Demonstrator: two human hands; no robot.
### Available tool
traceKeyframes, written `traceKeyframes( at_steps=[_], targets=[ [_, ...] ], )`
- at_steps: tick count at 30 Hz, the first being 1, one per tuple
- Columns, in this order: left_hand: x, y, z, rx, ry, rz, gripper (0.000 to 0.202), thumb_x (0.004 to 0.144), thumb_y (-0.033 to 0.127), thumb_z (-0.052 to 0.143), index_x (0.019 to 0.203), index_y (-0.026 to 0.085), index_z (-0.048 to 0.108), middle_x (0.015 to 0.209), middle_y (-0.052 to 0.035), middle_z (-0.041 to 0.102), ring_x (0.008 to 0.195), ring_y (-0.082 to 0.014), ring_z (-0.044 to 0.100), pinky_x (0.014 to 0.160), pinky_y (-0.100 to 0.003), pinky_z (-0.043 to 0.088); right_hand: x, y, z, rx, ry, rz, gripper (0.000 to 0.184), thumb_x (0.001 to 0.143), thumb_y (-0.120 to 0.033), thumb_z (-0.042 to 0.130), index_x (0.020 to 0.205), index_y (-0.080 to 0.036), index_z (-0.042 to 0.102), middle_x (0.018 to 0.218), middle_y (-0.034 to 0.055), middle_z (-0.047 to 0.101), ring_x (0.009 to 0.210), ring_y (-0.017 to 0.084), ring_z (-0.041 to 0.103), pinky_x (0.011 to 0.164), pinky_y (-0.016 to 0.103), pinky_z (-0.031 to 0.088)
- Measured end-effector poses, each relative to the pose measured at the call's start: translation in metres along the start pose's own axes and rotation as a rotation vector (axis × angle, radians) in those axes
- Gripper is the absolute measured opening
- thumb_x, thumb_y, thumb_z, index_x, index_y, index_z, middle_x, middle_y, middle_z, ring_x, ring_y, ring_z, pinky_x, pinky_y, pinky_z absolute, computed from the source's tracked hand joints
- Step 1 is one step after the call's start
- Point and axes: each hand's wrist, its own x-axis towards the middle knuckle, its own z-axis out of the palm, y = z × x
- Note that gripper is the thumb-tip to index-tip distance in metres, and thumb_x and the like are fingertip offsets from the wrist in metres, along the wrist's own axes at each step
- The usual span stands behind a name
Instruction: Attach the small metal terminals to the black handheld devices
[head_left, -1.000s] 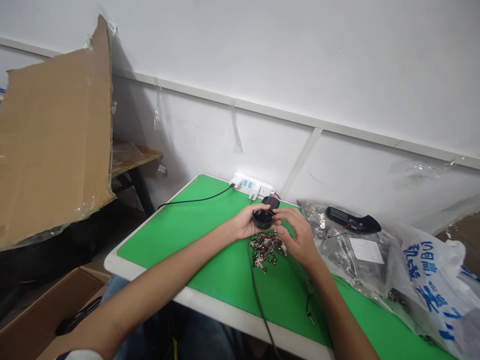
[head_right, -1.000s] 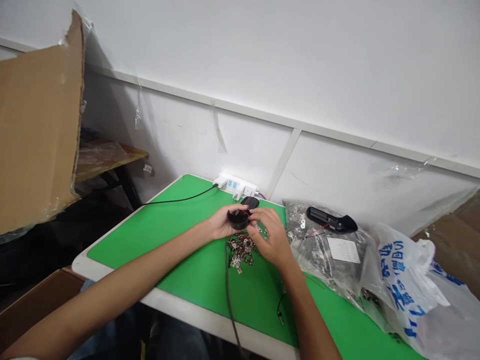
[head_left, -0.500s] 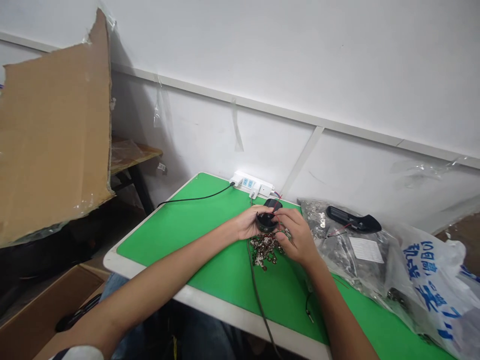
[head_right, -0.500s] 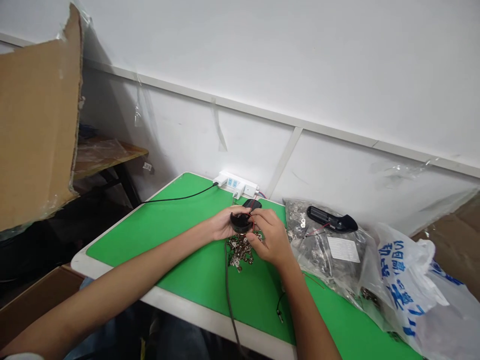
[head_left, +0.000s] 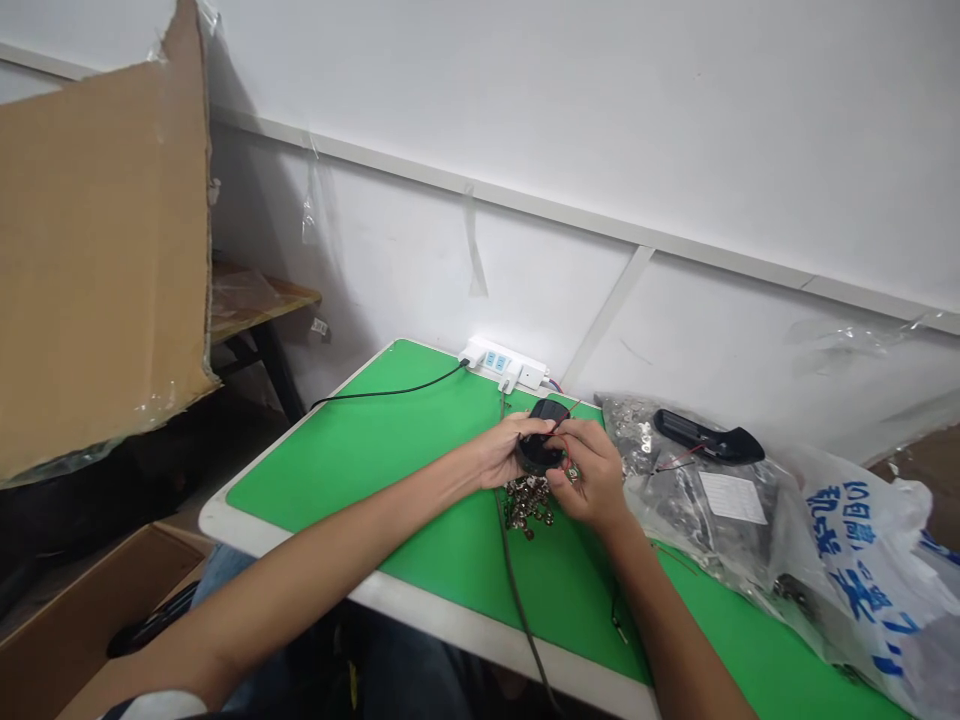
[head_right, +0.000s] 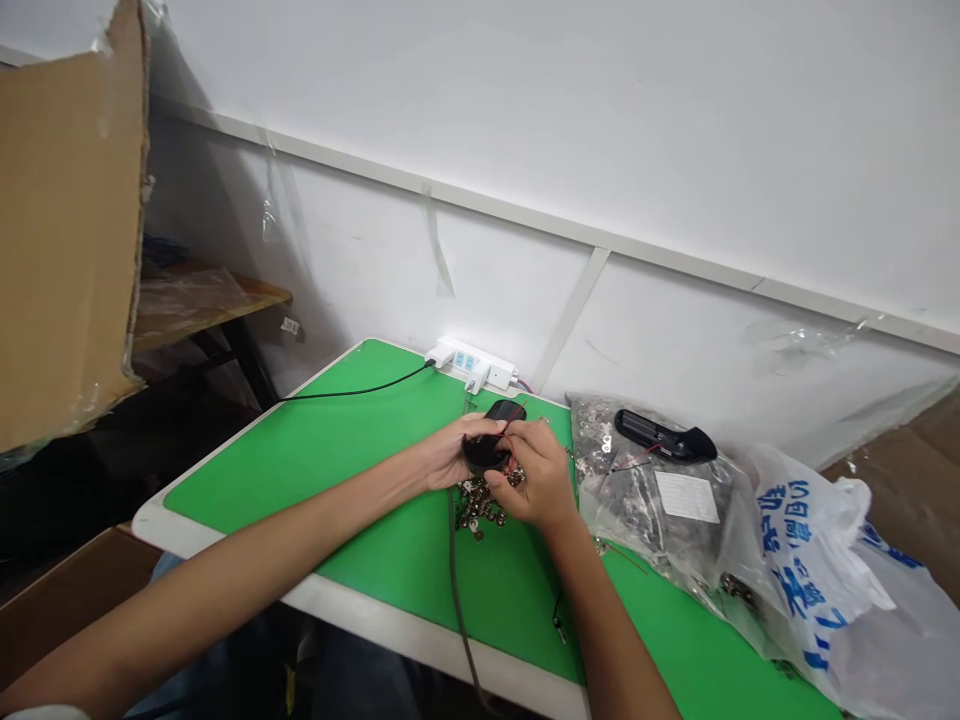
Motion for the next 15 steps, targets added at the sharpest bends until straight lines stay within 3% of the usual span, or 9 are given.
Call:
traceKeyframes(
  at_steps=[4,10,15],
  targets=[
    [-0.0006,0.0002,-0.0004,-0.007,0.003,0.016,0.024,0.074,0.019,0.081,0.089,0.01,0.065,0.075,-0.0073,0.069,0.063,-0.0173,0.069,0.061,-0.027,0.055,-0.0034,-0.0002,0.0051,-0.012,0.02,0.07,0.04,0.096,-0.059,0.048,0.091,-0.026,0.07,0.096,0.0109,0.068,0.089,0.03,0.062,0.081,0.047,0.051],
    [0.0002,0.0023,-0.0045,-0.061,-0.001,-0.095,0.015,0.081,0.021,0.074,0.088,0.01,0.066,0.076,-0.0082,0.07,0.067,-0.0186,0.07,0.062,-0.027,0.056,-0.0046,-0.0013,0.0063,0.01,0.091,0.075,0.04,0.099,-0.057,0.046,0.095,-0.026,0.071,0.099,0.0107,0.068,0.093,0.03,0.063,0.083,0.047,0.051],
    [0.0072,-0.0008,-0.0073,-0.195,0.049,-0.16,0.01,0.086,0.019,0.067,0.09,0.009,0.066,0.074,-0.0065,0.071,0.065,-0.0165,0.069,0.067,-0.027,0.057,-0.0028,0.0034,0.0061,0.178,0.118,0.239,0.044,0.105,-0.05,0.037,0.094,-0.025,0.073,0.097,0.0088,0.068,0.096,0.028,0.064,0.082,0.045,0.053]
  ],
)
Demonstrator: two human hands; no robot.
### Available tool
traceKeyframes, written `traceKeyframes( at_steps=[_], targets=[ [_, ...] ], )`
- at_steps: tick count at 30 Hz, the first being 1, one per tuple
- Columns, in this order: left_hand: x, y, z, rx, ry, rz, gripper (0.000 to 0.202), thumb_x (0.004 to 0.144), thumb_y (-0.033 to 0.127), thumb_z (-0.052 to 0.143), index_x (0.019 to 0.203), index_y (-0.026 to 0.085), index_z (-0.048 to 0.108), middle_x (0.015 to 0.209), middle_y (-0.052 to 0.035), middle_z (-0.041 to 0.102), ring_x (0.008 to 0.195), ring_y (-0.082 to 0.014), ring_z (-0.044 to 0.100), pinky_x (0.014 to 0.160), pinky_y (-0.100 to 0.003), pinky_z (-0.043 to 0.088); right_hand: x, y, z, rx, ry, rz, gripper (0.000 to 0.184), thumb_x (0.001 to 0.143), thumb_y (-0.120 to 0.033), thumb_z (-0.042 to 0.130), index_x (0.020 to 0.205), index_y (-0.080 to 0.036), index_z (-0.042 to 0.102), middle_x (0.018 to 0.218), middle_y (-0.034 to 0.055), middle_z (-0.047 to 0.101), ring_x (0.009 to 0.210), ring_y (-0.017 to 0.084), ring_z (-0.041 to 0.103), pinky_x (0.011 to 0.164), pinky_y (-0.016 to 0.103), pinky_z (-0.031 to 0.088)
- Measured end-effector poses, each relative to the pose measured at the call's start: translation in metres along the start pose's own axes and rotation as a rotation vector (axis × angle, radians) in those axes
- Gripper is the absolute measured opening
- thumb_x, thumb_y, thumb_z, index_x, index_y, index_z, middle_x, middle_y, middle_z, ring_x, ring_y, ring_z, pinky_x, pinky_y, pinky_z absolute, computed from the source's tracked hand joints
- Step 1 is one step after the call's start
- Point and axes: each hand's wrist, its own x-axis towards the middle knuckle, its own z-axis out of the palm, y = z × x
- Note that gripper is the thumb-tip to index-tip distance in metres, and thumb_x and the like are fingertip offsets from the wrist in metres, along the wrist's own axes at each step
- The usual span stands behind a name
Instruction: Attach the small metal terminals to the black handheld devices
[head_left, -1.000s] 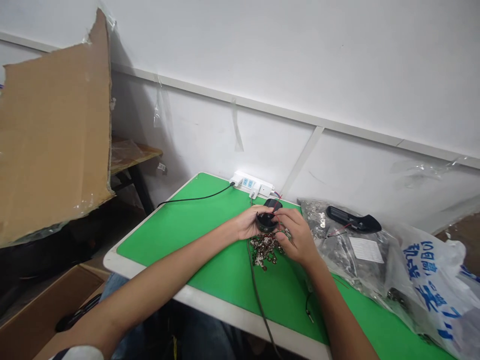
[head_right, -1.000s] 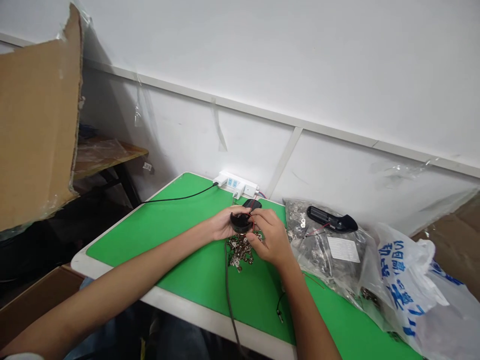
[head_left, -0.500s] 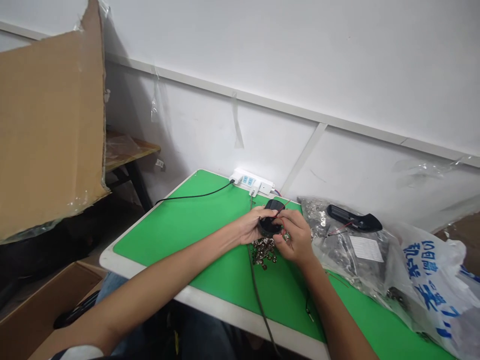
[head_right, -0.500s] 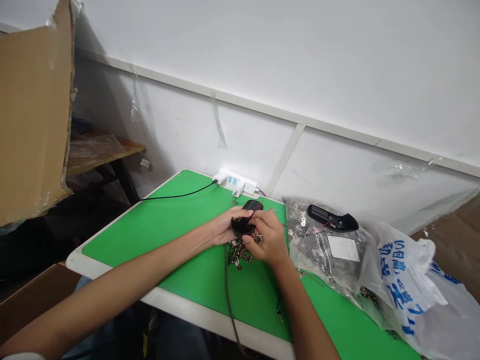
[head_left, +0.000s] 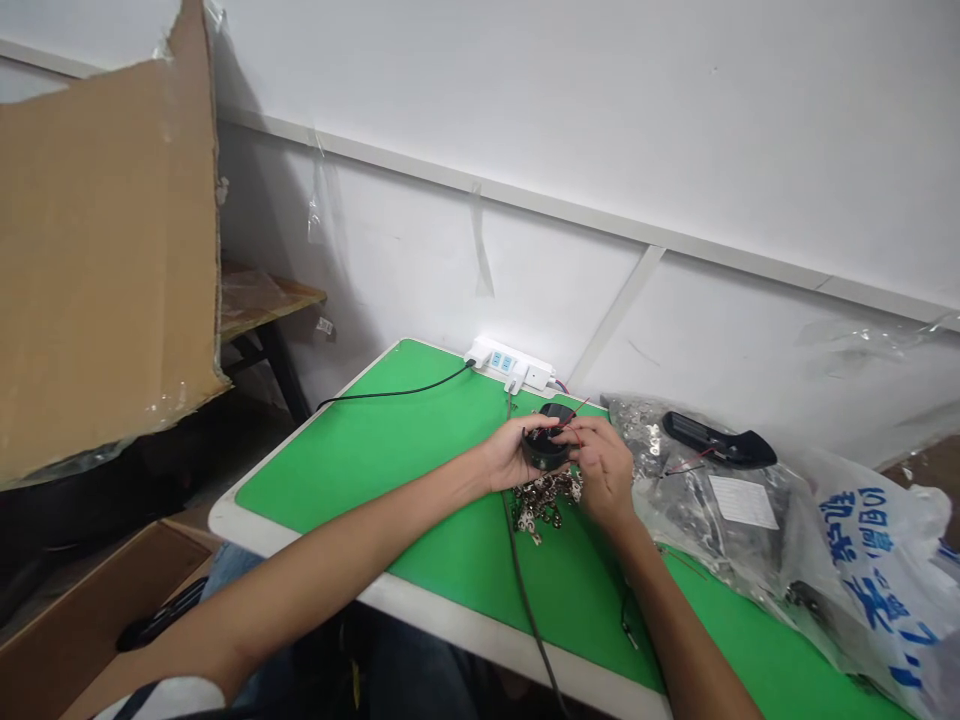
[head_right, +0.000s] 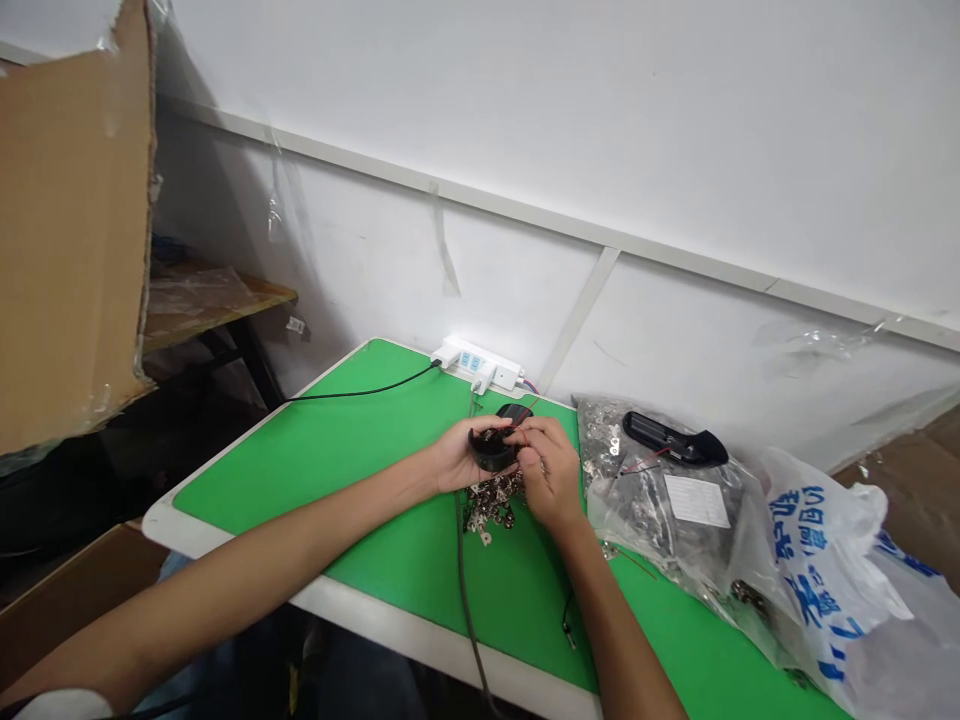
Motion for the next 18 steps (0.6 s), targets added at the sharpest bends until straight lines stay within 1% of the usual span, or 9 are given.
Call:
traceKeyframes(
  at_steps=[3,4,5,7,10,14,18],
  targets=[
    [0.005,0.001,-0.004,0.015,-0.081,-0.012,0.019,0.085,0.023,0.067,0.097,0.008,0.068,0.085,-0.0136,0.076,0.073,-0.0199,0.073,0.07,-0.028,0.057,0.005,0.004,-0.001,0.094,0.127,0.145,0.042,0.105,-0.047,0.038,0.094,-0.024,0.071,0.098,0.0085,0.068,0.1,0.028,0.064,0.088,0.047,0.053],
    [0.006,0.002,-0.006,0.028,-0.113,0.0,0.021,0.084,0.025,0.067,0.098,0.008,0.068,0.088,-0.0147,0.076,0.072,-0.0202,0.073,0.069,-0.028,0.057,0.006,0.006,-0.002,0.108,0.151,0.188,0.038,0.105,-0.047,0.042,0.096,-0.024,0.071,0.1,0.0083,0.068,0.102,0.028,0.064,0.092,0.047,0.053],
    [0.007,0.003,-0.008,0.04,-0.136,0.021,0.023,0.083,0.025,0.068,0.099,0.009,0.068,0.088,-0.0148,0.077,0.071,-0.0202,0.073,0.068,-0.028,0.056,0.008,0.007,-0.003,0.116,0.15,0.224,0.033,0.103,-0.046,0.047,0.097,-0.025,0.072,0.103,0.0083,0.068,0.105,0.027,0.063,0.095,0.048,0.052],
    [0.008,0.005,-0.011,0.069,-0.146,0.062,0.023,0.081,0.027,0.07,0.096,0.009,0.069,0.085,-0.0128,0.076,0.069,-0.0203,0.073,0.067,-0.028,0.056,0.011,0.011,-0.005,0.124,0.087,0.265,0.026,0.099,-0.046,0.058,0.099,-0.025,0.073,0.11,0.0091,0.066,0.112,0.028,0.062,0.099,0.048,0.052],
    [0.008,0.006,-0.013,0.122,-0.103,0.108,0.017,0.079,0.025,0.071,0.088,0.012,0.067,0.076,-0.0085,0.074,0.067,-0.0207,0.073,0.069,-0.03,0.056,0.012,0.017,-0.008,0.099,-0.015,0.258,0.024,0.093,-0.048,0.068,0.094,-0.025,0.075,0.115,0.0107,0.063,0.117,0.029,0.061,0.102,0.05,0.053],
    [0.008,0.004,-0.012,0.168,-0.055,0.137,0.014,0.076,0.022,0.071,0.084,0.015,0.063,0.074,-0.0058,0.074,0.065,-0.0207,0.073,0.067,-0.031,0.057,0.012,0.02,-0.011,0.014,-0.04,0.22,0.022,0.091,-0.046,0.071,0.089,-0.025,0.076,0.108,0.0106,0.064,0.114,0.029,0.061,0.103,0.053,0.051],
    [0.008,0.002,-0.009,0.158,-0.043,0.148,0.013,0.075,0.021,0.071,0.08,0.016,0.06,0.07,-0.0049,0.073,0.062,-0.0204,0.072,0.064,-0.03,0.057,0.013,0.019,-0.012,0.021,-0.066,0.209,0.019,0.091,-0.044,0.072,0.089,-0.025,0.077,0.103,0.0094,0.066,0.109,0.028,0.063,0.099,0.05,0.053]
  ],
)
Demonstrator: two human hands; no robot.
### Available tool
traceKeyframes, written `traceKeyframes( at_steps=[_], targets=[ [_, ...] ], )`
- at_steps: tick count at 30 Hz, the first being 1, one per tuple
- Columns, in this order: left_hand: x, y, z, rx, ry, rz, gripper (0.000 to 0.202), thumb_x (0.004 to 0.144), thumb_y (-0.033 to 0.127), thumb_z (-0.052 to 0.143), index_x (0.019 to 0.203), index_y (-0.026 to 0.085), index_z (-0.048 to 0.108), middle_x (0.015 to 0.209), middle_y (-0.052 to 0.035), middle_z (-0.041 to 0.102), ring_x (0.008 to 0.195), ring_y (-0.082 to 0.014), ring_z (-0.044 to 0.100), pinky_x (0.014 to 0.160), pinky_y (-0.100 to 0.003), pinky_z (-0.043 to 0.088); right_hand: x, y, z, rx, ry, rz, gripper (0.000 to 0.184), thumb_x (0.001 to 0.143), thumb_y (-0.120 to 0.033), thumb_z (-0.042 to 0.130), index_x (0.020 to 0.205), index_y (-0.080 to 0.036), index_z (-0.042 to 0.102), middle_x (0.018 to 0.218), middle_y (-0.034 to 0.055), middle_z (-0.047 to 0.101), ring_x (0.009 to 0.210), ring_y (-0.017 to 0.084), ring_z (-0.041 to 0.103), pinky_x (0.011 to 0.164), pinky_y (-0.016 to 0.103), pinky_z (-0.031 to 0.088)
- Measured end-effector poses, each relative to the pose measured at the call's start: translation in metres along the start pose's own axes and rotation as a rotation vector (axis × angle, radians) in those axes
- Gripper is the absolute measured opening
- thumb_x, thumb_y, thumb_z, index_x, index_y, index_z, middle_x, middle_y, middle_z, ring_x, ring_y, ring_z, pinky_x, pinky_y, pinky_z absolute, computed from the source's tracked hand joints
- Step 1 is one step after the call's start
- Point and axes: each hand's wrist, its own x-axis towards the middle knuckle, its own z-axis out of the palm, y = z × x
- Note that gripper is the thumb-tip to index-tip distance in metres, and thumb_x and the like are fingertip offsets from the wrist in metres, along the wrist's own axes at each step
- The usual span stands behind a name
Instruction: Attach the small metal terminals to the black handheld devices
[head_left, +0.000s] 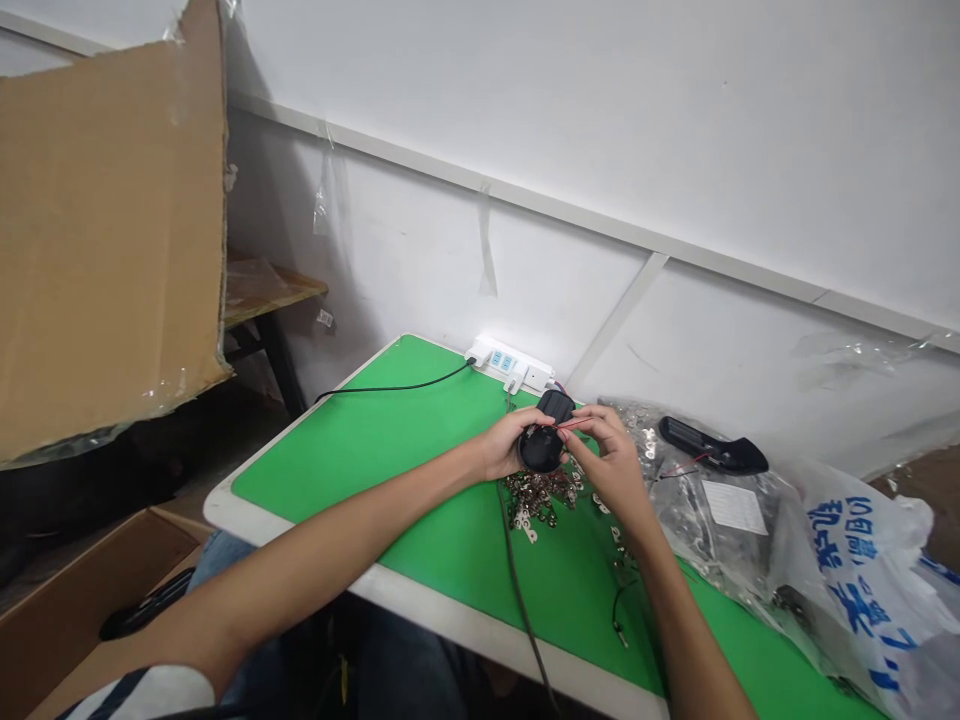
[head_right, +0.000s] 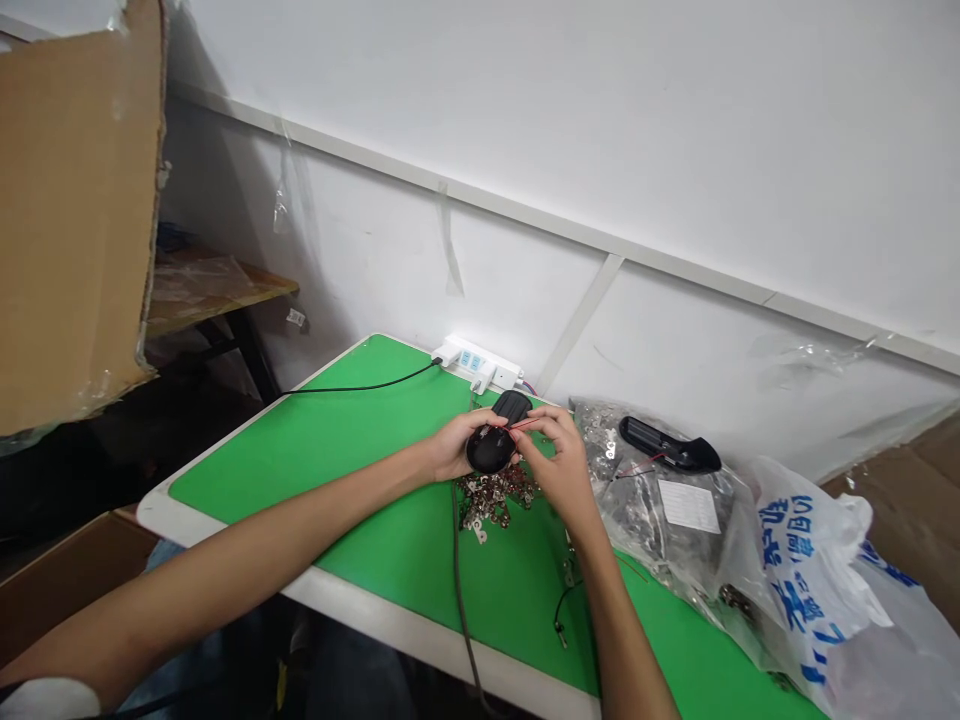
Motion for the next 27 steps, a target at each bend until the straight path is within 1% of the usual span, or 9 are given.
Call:
traceKeyframes(
  at_steps=[3,8,13,19,21,23,25,27],
  targets=[
    [-0.002,0.001,0.004,0.007,0.01,-0.007,0.012,0.075,0.02,0.069,0.077,0.016,0.059,0.069,-0.0048,0.072,0.06,-0.0202,0.072,0.06,-0.029,0.057,0.001,-0.002,-0.001,0.015,-0.026,-0.01,0.019,0.092,-0.043,0.072,0.087,-0.026,0.077,0.097,0.008,0.068,0.103,0.026,0.065,0.095,0.048,0.054],
    [-0.005,-0.001,0.008,0.023,0.061,-0.004,0.011,0.078,0.018,0.068,0.077,0.017,0.057,0.067,-0.0039,0.07,0.059,-0.0203,0.072,0.058,-0.029,0.059,0.0,-0.006,-0.001,-0.01,-0.056,-0.001,0.023,0.094,-0.045,0.069,0.085,-0.025,0.073,0.089,0.0057,0.069,0.089,0.024,0.066,0.084,0.043,0.055],
    [-0.006,-0.005,0.01,0.031,0.124,0.048,0.013,0.079,0.015,0.068,0.076,0.017,0.056,0.064,-0.0007,0.064,0.055,-0.0156,0.066,0.056,-0.027,0.059,-0.006,-0.004,0.007,-0.008,-0.046,0.038,0.028,0.096,-0.05,0.065,0.087,-0.024,0.072,0.088,0.0055,0.066,0.085,0.023,0.063,0.073,0.037,0.055],
    [-0.009,-0.006,0.011,0.029,0.146,0.049,0.015,0.079,0.013,0.068,0.074,0.017,0.054,0.065,-0.0002,0.062,0.057,-0.0123,0.061,0.058,-0.026,0.06,-0.011,0.0,0.015,0.052,-0.044,0.109,0.028,0.095,-0.051,0.065,0.088,-0.024,0.071,0.09,0.0058,0.063,0.089,0.023,0.062,0.074,0.036,0.056],
    [-0.008,-0.005,0.01,0.017,0.138,0.039,0.016,0.079,0.013,0.068,0.073,0.017,0.054,0.065,-0.001,0.063,0.059,-0.0132,0.063,0.059,-0.027,0.06,-0.01,-0.001,0.015,0.043,-0.05,0.108,0.029,0.096,-0.051,0.064,0.088,-0.024,0.07,0.091,0.006,0.063,0.089,0.024,0.062,0.075,0.037,0.056],
    [-0.006,-0.003,0.008,0.023,0.128,-0.001,0.015,0.079,0.014,0.067,0.073,0.016,0.054,0.066,-0.0025,0.064,0.06,-0.0152,0.065,0.058,-0.028,0.06,-0.009,-0.003,0.014,0.023,-0.053,0.09,0.029,0.097,-0.051,0.061,0.088,-0.024,0.068,0.091,0.0063,0.063,0.09,0.024,0.062,0.076,0.038,0.055],
    [-0.004,-0.001,0.006,0.059,0.116,-0.047,0.014,0.08,0.016,0.067,0.074,0.016,0.054,0.065,-0.0036,0.065,0.06,-0.0173,0.067,0.056,-0.028,0.06,-0.009,-0.005,0.014,0.004,-0.052,0.072,0.029,0.098,-0.05,0.059,0.087,-0.024,0.066,0.092,0.0065,0.063,0.091,0.024,0.061,0.077,0.038,0.055],
    [-0.003,0.002,0.004,0.105,0.104,-0.061,0.015,0.08,0.017,0.067,0.076,0.017,0.053,0.065,-0.0033,0.065,0.058,-0.0183,0.068,0.055,-0.03,0.06,-0.009,-0.006,0.015,-0.01,-0.051,0.06,0.029,0.099,-0.049,0.057,0.086,-0.024,0.063,0.093,0.0064,0.062,0.091,0.024,0.061,0.078,0.039,0.054]
  ],
)
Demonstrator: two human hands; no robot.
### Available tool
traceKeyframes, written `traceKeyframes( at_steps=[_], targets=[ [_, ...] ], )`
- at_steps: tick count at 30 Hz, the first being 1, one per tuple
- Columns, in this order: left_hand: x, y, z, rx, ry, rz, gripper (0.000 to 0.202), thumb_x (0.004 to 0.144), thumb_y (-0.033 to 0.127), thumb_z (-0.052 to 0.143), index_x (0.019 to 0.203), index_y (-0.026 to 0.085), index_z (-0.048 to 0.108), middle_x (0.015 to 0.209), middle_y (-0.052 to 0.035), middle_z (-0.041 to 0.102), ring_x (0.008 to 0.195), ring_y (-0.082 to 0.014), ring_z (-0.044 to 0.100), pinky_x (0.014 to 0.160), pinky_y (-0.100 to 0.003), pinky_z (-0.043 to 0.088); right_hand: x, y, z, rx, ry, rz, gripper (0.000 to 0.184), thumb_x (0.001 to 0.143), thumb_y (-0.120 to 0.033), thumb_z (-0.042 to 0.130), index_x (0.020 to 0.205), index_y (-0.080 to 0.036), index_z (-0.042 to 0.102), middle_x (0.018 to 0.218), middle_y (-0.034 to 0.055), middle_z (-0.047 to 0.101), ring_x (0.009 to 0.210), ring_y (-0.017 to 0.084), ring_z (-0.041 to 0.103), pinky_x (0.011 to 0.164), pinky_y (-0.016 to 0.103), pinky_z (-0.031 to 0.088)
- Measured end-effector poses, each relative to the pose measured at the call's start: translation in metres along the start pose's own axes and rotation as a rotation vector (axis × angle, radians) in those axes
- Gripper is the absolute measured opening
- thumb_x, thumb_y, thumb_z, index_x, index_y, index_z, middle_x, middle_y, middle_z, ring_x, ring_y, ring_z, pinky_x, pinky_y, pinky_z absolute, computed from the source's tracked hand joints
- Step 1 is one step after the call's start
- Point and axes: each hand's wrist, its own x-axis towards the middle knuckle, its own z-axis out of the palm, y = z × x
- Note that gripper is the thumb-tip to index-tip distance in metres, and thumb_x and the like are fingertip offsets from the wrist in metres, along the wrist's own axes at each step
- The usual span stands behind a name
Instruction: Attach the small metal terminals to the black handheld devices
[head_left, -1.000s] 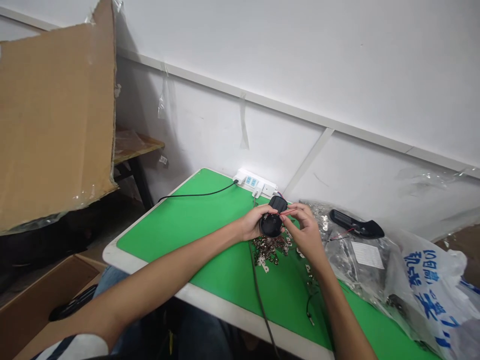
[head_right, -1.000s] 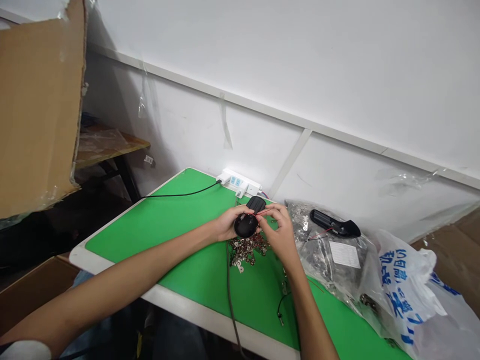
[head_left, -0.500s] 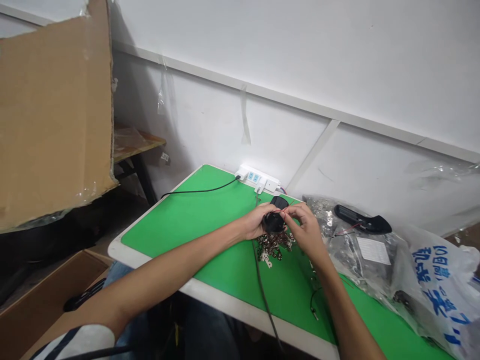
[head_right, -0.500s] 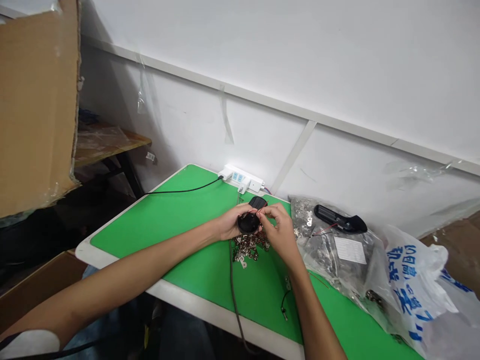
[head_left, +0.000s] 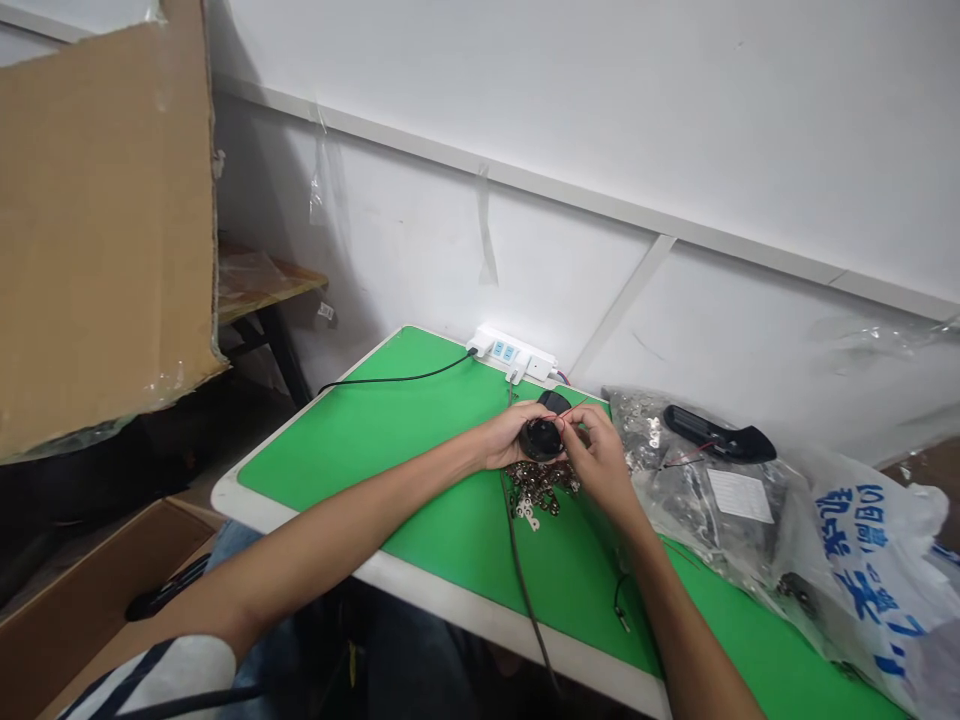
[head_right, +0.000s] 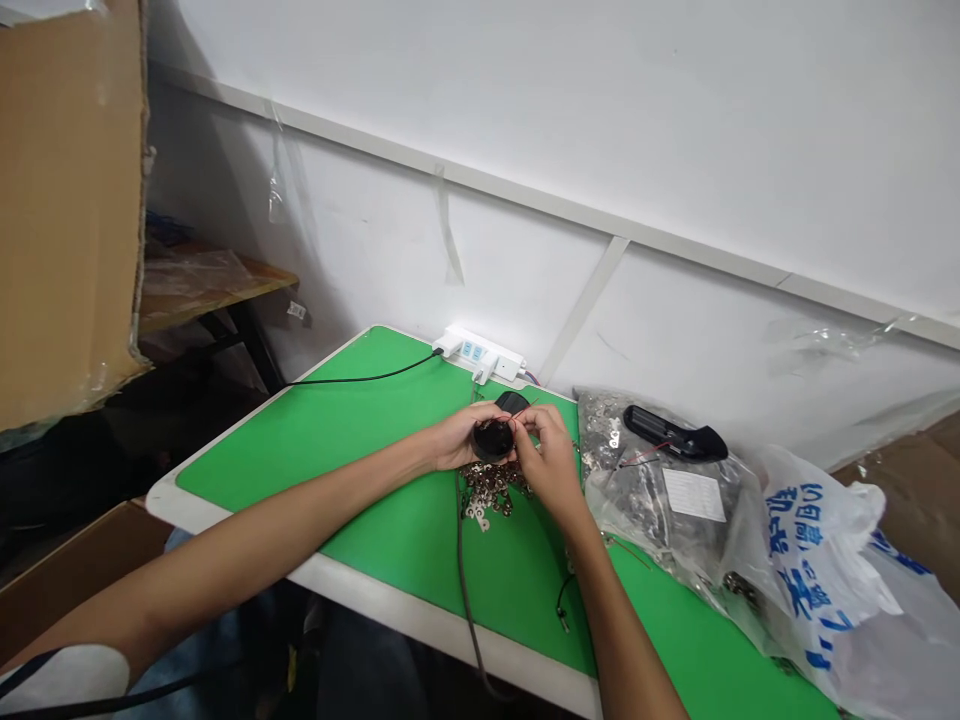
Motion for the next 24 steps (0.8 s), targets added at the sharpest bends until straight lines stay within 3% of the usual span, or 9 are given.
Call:
traceKeyframes(
  at_steps=[7,12,19,24],
  targets=[
    [0.0,0.006,-0.005,0.123,-0.016,-0.007,0.022,0.074,0.017,0.07,0.082,0.018,0.049,0.066,-0.0006,0.063,0.056,-0.0182,0.067,0.052,-0.031,0.06,-0.002,0.001,0.003,-0.034,-0.047,0.009,0.026,0.101,-0.044,0.054,0.084,-0.024,0.059,0.093,0.0056,0.061,0.089,0.024,0.059,0.078,0.038,0.051],
    [-0.001,0.004,-0.003,0.127,0.011,0.058,0.026,0.073,0.018,0.074,0.088,0.018,0.052,0.07,0.0009,0.061,0.059,-0.0127,0.062,0.054,-0.024,0.057,-0.004,-0.005,0.001,-0.121,-0.059,-0.045,0.022,0.102,-0.04,0.049,0.086,-0.025,0.054,0.091,0.0055,0.06,0.089,0.024,0.057,0.081,0.04,0.049],
    [-0.004,0.005,-0.002,0.114,0.022,0.021,0.015,0.078,0.021,0.069,0.078,0.017,0.055,0.065,-0.0005,0.062,0.056,-0.0151,0.063,0.054,-0.028,0.058,-0.007,-0.014,0.009,-0.151,0.053,-0.067,0.021,0.103,-0.041,0.047,0.091,-0.026,0.054,0.091,0.0054,0.061,0.087,0.024,0.057,0.078,0.04,0.049],
    [-0.005,0.01,-0.002,0.092,-0.059,-0.053,0.014,0.081,0.024,0.065,0.073,0.014,0.06,0.065,-0.0065,0.067,0.056,-0.0191,0.068,0.052,-0.028,0.057,-0.006,-0.01,0.007,-0.093,0.133,0.048,0.025,0.102,-0.045,0.048,0.091,-0.024,0.055,0.088,0.004,0.061,0.084,0.023,0.057,0.078,0.039,0.049]
  ],
)
